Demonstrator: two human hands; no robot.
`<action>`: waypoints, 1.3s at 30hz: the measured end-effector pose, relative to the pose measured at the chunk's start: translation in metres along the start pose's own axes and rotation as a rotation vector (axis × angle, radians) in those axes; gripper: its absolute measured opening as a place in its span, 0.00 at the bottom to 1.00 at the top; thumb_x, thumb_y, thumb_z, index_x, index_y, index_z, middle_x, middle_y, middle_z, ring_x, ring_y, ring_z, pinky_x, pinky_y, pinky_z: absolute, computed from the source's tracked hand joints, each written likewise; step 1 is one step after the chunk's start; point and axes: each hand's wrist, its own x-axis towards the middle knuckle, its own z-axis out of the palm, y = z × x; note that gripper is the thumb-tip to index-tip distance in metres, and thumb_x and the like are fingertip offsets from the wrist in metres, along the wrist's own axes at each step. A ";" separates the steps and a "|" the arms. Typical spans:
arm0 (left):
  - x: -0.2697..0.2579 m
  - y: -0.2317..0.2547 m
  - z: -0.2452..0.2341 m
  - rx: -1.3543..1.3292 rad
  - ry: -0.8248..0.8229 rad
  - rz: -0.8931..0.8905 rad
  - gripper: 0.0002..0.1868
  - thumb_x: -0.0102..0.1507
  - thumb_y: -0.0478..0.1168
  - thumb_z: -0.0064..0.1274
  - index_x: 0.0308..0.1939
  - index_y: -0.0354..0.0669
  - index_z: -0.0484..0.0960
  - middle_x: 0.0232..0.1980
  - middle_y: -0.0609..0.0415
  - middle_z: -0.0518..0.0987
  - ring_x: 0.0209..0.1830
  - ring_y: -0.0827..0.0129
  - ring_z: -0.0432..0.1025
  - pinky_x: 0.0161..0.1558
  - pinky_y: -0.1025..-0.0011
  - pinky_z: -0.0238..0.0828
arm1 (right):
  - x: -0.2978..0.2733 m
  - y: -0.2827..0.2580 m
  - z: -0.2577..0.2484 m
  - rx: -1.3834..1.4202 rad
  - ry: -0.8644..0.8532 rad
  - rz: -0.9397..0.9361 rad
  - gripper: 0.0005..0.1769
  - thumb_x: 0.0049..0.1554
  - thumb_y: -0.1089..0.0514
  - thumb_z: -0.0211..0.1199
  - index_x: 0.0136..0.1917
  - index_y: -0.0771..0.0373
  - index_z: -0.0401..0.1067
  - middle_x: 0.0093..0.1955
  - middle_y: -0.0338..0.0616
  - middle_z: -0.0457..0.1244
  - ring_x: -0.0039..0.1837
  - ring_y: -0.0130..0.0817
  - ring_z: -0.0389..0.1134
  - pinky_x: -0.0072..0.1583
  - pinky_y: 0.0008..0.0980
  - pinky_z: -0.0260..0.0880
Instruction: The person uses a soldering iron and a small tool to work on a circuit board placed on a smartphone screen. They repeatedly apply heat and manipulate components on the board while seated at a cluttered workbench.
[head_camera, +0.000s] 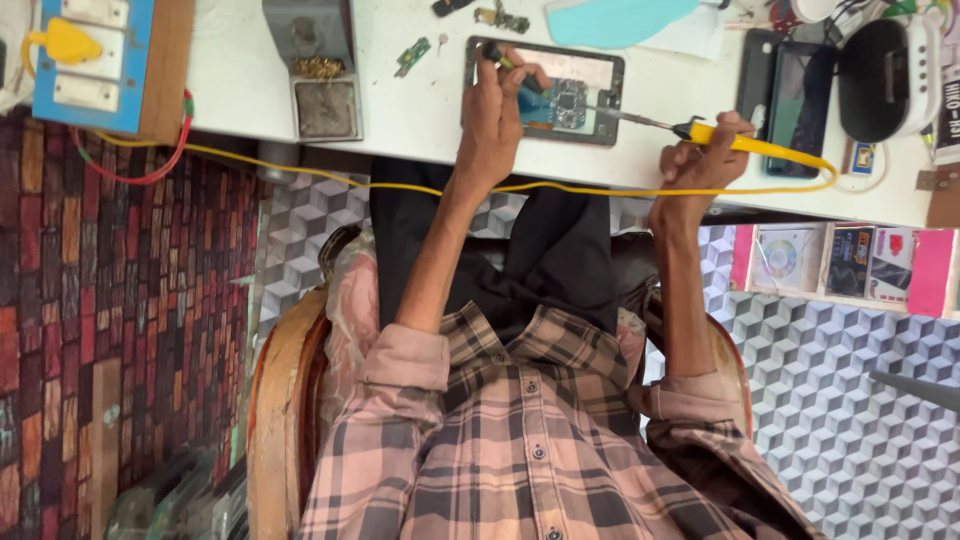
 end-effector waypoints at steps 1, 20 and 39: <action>0.000 0.001 -0.001 0.006 -0.004 -0.070 0.08 0.80 0.42 0.29 0.56 0.41 0.61 0.43 0.53 0.83 0.27 0.73 0.69 0.29 0.71 0.64 | 0.005 0.003 -0.001 -0.002 -0.007 0.017 0.13 0.68 0.50 0.57 0.47 0.58 0.61 0.32 0.35 0.50 0.28 0.25 0.52 0.29 0.28 0.51; 0.000 0.002 0.002 0.005 0.006 -0.148 0.13 0.80 0.47 0.30 0.56 0.41 0.63 0.43 0.53 0.83 0.21 0.78 0.60 0.25 0.73 0.60 | 0.006 0.022 0.004 -0.114 -0.052 -0.091 0.18 0.72 0.48 0.53 0.44 0.61 0.57 0.30 0.36 0.50 0.27 0.24 0.52 0.28 0.26 0.52; -0.003 0.003 -0.002 0.038 0.006 -0.128 0.11 0.81 0.44 0.29 0.54 0.41 0.62 0.41 0.54 0.83 0.22 0.77 0.62 0.26 0.73 0.60 | 0.004 0.024 0.002 -0.181 -0.055 -0.137 0.19 0.72 0.50 0.54 0.43 0.60 0.55 0.31 0.36 0.50 0.27 0.24 0.52 0.29 0.26 0.52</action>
